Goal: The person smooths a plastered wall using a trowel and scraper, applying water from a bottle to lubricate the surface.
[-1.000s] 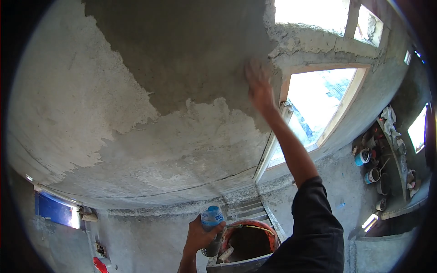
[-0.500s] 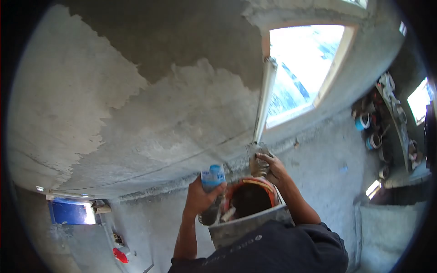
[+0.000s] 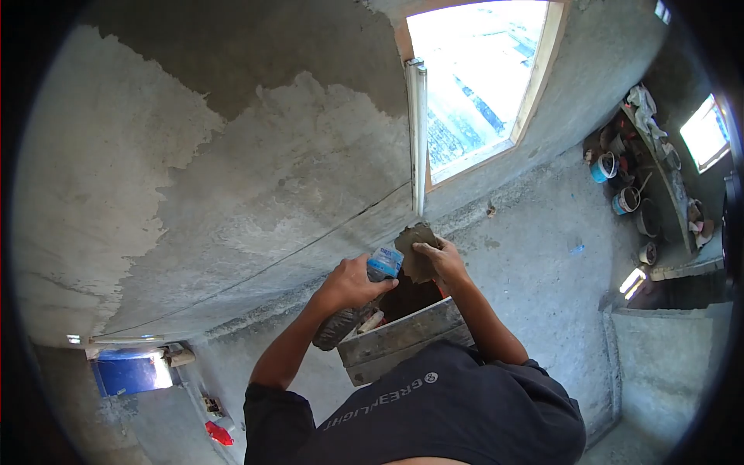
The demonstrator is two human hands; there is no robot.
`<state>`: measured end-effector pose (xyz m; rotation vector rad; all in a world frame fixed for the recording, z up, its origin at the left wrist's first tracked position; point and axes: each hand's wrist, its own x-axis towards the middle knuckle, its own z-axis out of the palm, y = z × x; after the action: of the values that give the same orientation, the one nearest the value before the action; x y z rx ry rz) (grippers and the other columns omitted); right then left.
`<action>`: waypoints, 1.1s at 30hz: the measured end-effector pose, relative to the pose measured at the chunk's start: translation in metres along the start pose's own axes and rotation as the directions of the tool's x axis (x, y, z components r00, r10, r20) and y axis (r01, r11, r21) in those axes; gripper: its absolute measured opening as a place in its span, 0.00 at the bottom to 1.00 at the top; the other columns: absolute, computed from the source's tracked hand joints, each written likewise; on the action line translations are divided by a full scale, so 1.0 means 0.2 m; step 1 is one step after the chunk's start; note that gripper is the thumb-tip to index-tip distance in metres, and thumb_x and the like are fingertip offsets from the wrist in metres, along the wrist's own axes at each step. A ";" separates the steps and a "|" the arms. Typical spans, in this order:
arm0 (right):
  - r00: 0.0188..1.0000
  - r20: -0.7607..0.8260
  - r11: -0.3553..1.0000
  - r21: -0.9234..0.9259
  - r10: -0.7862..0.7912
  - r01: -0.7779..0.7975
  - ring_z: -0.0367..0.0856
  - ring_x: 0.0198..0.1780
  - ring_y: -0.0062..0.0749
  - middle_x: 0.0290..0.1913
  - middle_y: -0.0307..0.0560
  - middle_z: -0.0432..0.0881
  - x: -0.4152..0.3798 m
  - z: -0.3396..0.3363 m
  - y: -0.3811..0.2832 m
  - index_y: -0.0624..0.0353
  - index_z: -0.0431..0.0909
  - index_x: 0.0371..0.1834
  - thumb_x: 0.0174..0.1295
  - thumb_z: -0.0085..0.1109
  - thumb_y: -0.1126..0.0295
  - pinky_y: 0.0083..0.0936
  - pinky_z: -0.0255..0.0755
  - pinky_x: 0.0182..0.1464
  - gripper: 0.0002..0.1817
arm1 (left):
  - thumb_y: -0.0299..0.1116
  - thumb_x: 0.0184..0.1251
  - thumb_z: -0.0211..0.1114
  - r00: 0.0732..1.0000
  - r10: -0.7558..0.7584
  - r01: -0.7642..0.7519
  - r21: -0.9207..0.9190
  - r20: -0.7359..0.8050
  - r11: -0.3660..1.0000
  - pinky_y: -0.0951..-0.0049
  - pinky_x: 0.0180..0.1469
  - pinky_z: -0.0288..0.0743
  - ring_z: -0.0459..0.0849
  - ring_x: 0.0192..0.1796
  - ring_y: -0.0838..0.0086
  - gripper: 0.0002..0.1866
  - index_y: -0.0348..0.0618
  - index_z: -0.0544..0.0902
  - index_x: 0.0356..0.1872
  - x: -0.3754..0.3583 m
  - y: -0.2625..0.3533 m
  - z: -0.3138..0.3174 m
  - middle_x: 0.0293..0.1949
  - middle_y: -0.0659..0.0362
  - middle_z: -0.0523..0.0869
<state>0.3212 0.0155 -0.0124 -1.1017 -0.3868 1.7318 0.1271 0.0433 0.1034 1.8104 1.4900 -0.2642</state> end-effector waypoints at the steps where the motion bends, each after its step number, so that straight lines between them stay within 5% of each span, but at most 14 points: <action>1: 1.000 0.001 1.000 0.007 -0.007 0.007 0.83 0.36 0.29 0.39 0.45 0.83 0.01 -0.01 0.01 0.64 0.77 0.47 0.60 0.62 0.72 0.27 0.81 0.32 0.14 | 0.60 0.48 0.70 1.000 0.003 -0.003 0.009 -0.002 1.000 0.59 0.51 0.76 0.84 0.48 0.50 0.36 0.36 0.79 0.48 0.02 0.00 0.00 0.42 0.42 0.85; 10: 0.999 0.043 0.989 0.149 -0.017 0.010 0.83 0.35 0.28 0.36 0.43 0.82 0.00 -0.03 0.02 0.64 0.77 0.46 0.60 0.61 0.72 0.27 0.79 0.36 0.13 | 0.60 0.48 0.70 0.996 0.095 -0.095 0.086 0.005 0.992 0.60 0.52 0.76 0.84 0.48 0.52 0.37 0.36 0.79 0.49 0.10 0.03 -0.01 0.43 0.42 0.85; 14: 0.996 0.054 0.978 0.201 -0.064 0.052 0.83 0.35 0.28 0.36 0.45 0.82 0.17 -0.29 0.04 0.64 0.76 0.45 0.60 0.60 0.72 0.25 0.80 0.36 0.12 | 0.56 0.50 0.72 0.974 0.164 -0.173 -0.045 -0.159 0.984 0.63 0.52 0.76 0.85 0.47 0.57 0.33 0.37 0.80 0.47 0.11 0.04 -0.01 0.41 0.46 0.86; 16: 0.946 -0.225 0.972 -0.026 -0.232 0.233 0.83 0.37 0.32 0.38 0.49 0.83 0.26 -0.44 0.03 0.67 0.75 0.46 0.53 0.68 0.75 0.29 0.81 0.40 0.18 | 0.54 0.50 0.73 0.942 0.166 -0.198 -0.087 -0.291 0.976 0.65 0.51 0.76 0.86 0.45 0.61 0.31 0.39 0.81 0.46 0.11 0.04 -0.05 0.39 0.49 0.87; 17: 0.813 -0.456 0.931 -0.220 -0.363 0.293 0.83 0.38 0.32 0.40 0.50 0.83 0.25 -0.46 0.01 0.68 0.75 0.47 0.48 0.71 0.75 0.29 0.80 0.40 0.22 | 0.53 0.51 0.73 0.916 0.199 -0.263 -0.146 -0.347 0.954 0.66 0.51 0.76 0.87 0.45 0.61 0.29 0.39 0.81 0.46 0.09 0.04 -0.06 0.39 0.50 0.87; 18: 0.730 -0.501 0.867 -0.423 -0.465 0.263 0.83 0.39 0.31 0.42 0.51 0.84 0.31 -0.59 0.03 0.68 0.76 0.46 0.47 0.72 0.76 0.27 0.79 0.40 0.22 | 0.51 0.52 0.74 0.888 0.231 -0.330 -0.202 -0.397 0.922 0.66 0.51 0.76 0.87 0.45 0.62 0.28 0.39 0.81 0.46 0.08 0.05 -0.08 0.39 0.50 0.87; 20: 0.783 -0.497 0.922 -0.289 -0.374 0.257 0.83 0.39 0.29 0.41 0.49 0.84 0.31 -0.77 0.04 0.69 0.80 0.44 0.47 0.71 0.77 0.27 0.78 0.40 0.19 | 0.50 0.54 0.73 0.873 0.202 -0.319 -0.207 -0.444 0.925 0.67 0.50 0.76 0.87 0.44 0.63 0.26 0.39 0.81 0.45 0.06 0.04 -0.09 0.38 0.50 0.87; 22: 0.839 -0.473 0.946 0.032 -0.269 0.322 0.84 0.38 0.33 0.40 0.45 0.84 0.31 -0.90 0.09 0.67 0.79 0.46 0.52 0.65 0.82 0.30 0.80 0.43 0.16 | 0.50 0.55 0.72 0.847 0.176 -0.350 -0.276 -0.501 0.895 0.65 0.48 0.77 0.87 0.42 0.61 0.27 0.37 0.80 0.44 0.06 -0.03 -0.08 0.37 0.48 0.87; 25: 0.892 -0.428 0.990 -0.059 -0.143 0.130 0.84 0.41 0.34 0.42 0.46 0.83 0.21 -0.92 -0.01 0.67 0.77 0.50 0.55 0.63 0.80 0.33 0.80 0.44 0.17 | 0.49 0.55 0.72 0.831 0.114 -0.347 -0.348 -0.544 0.871 0.66 0.47 0.78 0.87 0.42 0.64 0.25 0.38 0.80 0.43 0.01 -0.06 -0.08 0.37 0.50 0.87; 27: 0.973 -0.156 0.981 0.059 -0.173 0.184 0.82 0.45 0.35 0.46 0.48 0.82 0.13 -0.88 -0.14 0.67 0.75 0.54 0.59 0.63 0.74 0.33 0.80 0.46 0.19 | 0.48 0.55 0.73 0.831 0.075 -0.337 -0.391 -0.551 0.856 0.67 0.46 0.78 0.87 0.42 0.66 0.24 0.38 0.80 0.43 0.02 -0.12 -0.07 0.37 0.51 0.87; 31: 0.843 -0.311 0.898 -0.136 -0.439 0.418 0.80 0.46 0.29 0.50 0.47 0.80 -0.09 -0.62 -0.62 0.67 0.73 0.58 0.59 0.64 0.64 0.24 0.75 0.48 0.26 | 0.43 0.55 0.74 0.819 -0.030 -0.302 -0.475 -0.574 0.827 0.69 0.45 0.78 0.86 0.40 0.71 0.22 0.36 0.80 0.43 -0.04 -0.19 -0.05 0.36 0.53 0.87; 33: 0.772 -0.220 0.801 -0.094 -0.596 0.592 0.81 0.49 0.31 0.51 0.49 0.80 -0.14 -0.73 -0.76 0.67 0.73 0.57 0.61 0.62 0.65 0.24 0.75 0.51 0.24 | 0.41 0.54 0.74 0.805 -0.070 -0.285 -0.486 -0.590 0.826 0.70 0.45 0.77 0.85 0.39 0.72 0.22 0.34 0.80 0.43 -0.06 -0.22 -0.05 0.35 0.53 0.87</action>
<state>0.5293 0.0246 0.0281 -1.0410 -0.5343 1.0183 0.0810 0.0422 0.0988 1.5298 1.6189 0.8065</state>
